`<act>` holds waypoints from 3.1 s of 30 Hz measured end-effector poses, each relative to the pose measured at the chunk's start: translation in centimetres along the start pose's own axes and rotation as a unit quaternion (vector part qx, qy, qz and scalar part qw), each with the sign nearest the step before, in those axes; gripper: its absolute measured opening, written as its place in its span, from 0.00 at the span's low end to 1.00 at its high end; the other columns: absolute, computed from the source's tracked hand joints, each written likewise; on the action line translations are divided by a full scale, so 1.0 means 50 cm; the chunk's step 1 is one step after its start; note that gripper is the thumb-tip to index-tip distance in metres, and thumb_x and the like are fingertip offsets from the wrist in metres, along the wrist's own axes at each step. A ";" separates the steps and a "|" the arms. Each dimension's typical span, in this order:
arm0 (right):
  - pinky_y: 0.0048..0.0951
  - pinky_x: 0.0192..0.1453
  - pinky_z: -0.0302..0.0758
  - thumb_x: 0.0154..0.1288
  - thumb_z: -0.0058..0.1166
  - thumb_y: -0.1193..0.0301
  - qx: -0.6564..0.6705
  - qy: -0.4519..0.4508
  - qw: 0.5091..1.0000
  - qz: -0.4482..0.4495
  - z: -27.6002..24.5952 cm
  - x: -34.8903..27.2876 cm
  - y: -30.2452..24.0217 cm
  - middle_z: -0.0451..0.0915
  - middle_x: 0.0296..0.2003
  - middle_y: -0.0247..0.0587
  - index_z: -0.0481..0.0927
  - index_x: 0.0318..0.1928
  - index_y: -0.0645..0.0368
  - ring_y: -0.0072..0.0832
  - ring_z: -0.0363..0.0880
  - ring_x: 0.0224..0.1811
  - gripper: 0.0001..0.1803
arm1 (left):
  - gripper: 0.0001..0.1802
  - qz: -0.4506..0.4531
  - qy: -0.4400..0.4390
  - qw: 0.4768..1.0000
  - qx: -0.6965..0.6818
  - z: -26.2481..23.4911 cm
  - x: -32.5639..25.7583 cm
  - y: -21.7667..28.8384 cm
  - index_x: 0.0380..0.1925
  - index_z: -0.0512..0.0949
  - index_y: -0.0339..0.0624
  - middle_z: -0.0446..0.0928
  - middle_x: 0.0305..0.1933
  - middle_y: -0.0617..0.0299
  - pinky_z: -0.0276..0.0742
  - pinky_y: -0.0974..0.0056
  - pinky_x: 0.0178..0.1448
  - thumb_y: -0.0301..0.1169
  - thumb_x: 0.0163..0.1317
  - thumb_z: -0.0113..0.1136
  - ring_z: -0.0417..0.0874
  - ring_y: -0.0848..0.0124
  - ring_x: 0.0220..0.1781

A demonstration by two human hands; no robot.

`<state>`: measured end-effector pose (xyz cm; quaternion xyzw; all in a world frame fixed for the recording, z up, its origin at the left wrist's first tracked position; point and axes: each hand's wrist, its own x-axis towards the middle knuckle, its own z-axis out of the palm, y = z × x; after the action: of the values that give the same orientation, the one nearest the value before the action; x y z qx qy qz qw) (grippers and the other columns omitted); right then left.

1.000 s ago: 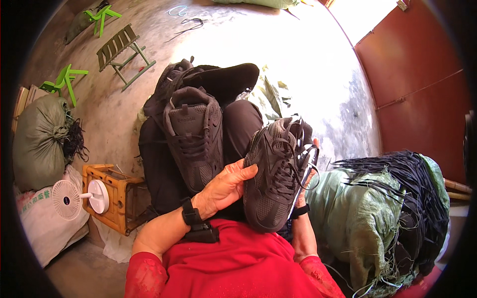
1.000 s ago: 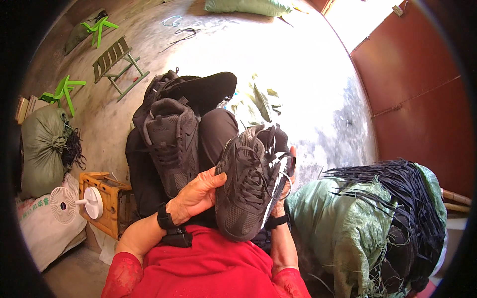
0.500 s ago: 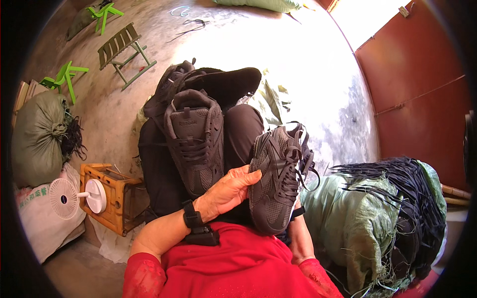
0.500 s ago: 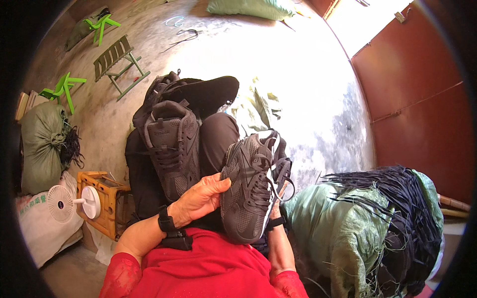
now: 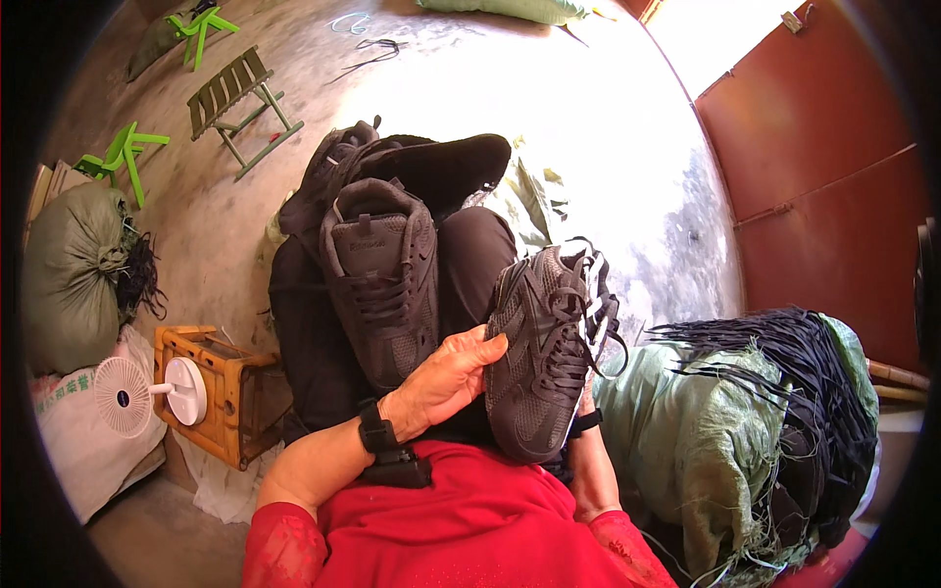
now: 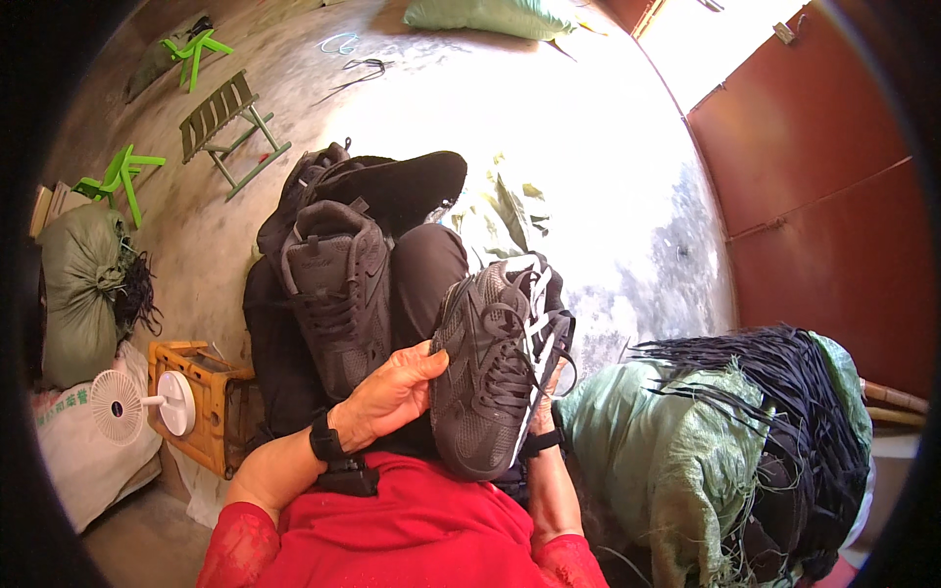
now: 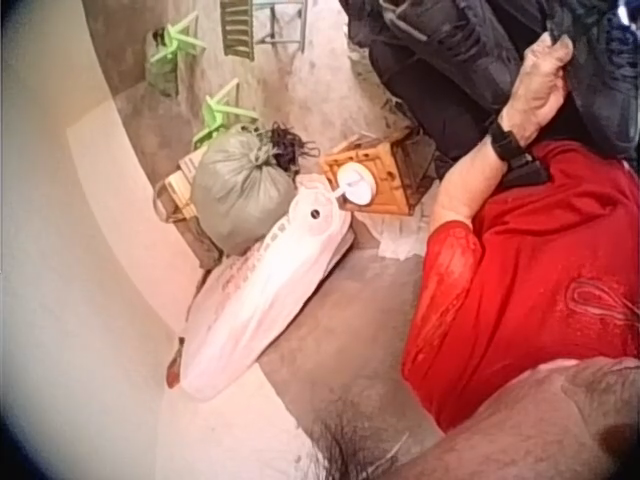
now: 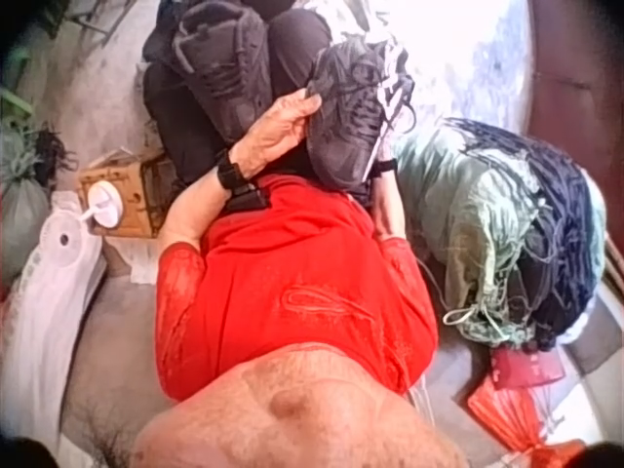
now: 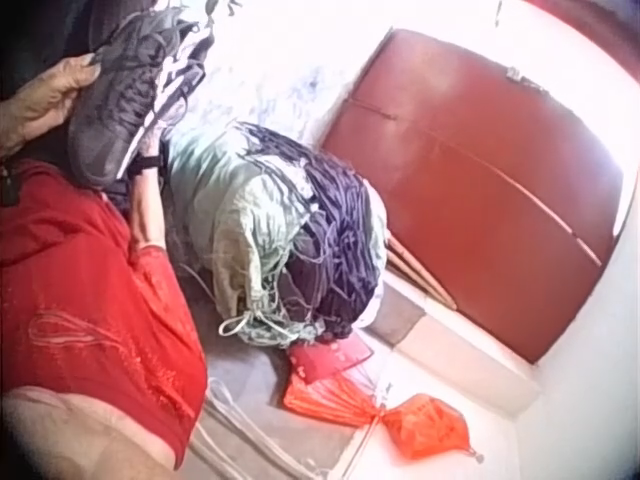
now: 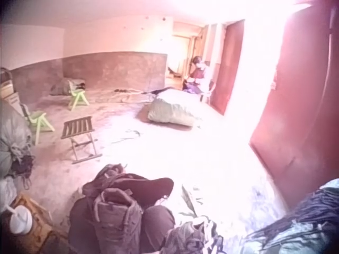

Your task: The recorder is lacing and adjusting the shoelaces on a pair of black sneakers.

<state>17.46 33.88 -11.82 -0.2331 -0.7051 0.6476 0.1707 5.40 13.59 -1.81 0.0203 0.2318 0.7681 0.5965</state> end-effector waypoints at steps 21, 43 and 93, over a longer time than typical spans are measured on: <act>0.36 0.60 0.77 0.70 0.48 0.41 0.418 0.068 0.828 0.368 -0.064 -0.055 0.255 0.78 0.57 0.42 0.71 0.63 0.61 0.35 0.80 0.53 0.37 | 0.29 0.222 0.200 0.938 0.174 -0.111 -0.329 0.062 0.64 0.66 0.30 0.74 0.63 0.50 0.72 0.60 0.67 0.23 0.62 0.57 0.79 0.62 0.60; 0.46 0.76 0.51 0.50 0.69 0.74 -0.301 0.121 0.925 -0.196 0.064 -0.086 -0.354 0.53 0.73 0.63 0.52 0.73 0.67 0.53 0.51 0.76 0.53 | 0.17 0.275 0.149 0.884 0.348 0.090 -0.016 -0.044 0.57 0.76 0.33 0.80 0.52 0.66 0.70 0.72 0.59 0.30 0.72 0.56 0.75 0.80 0.52; 0.24 0.53 0.73 0.67 0.59 0.74 -0.065 0.150 0.981 -0.106 0.000 0.021 -0.341 0.86 0.39 0.40 0.82 0.48 0.64 0.23 0.81 0.43 0.11 | 0.22 0.048 0.069 0.996 0.040 0.033 0.045 0.024 0.55 0.74 0.30 0.80 0.54 0.56 0.79 0.63 0.60 0.35 0.69 0.60 0.82 0.71 0.53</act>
<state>14.75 33.53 5.06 -0.2626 -0.7325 0.5364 0.3267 4.19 16.01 -0.43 0.0023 0.3021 0.7853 0.5405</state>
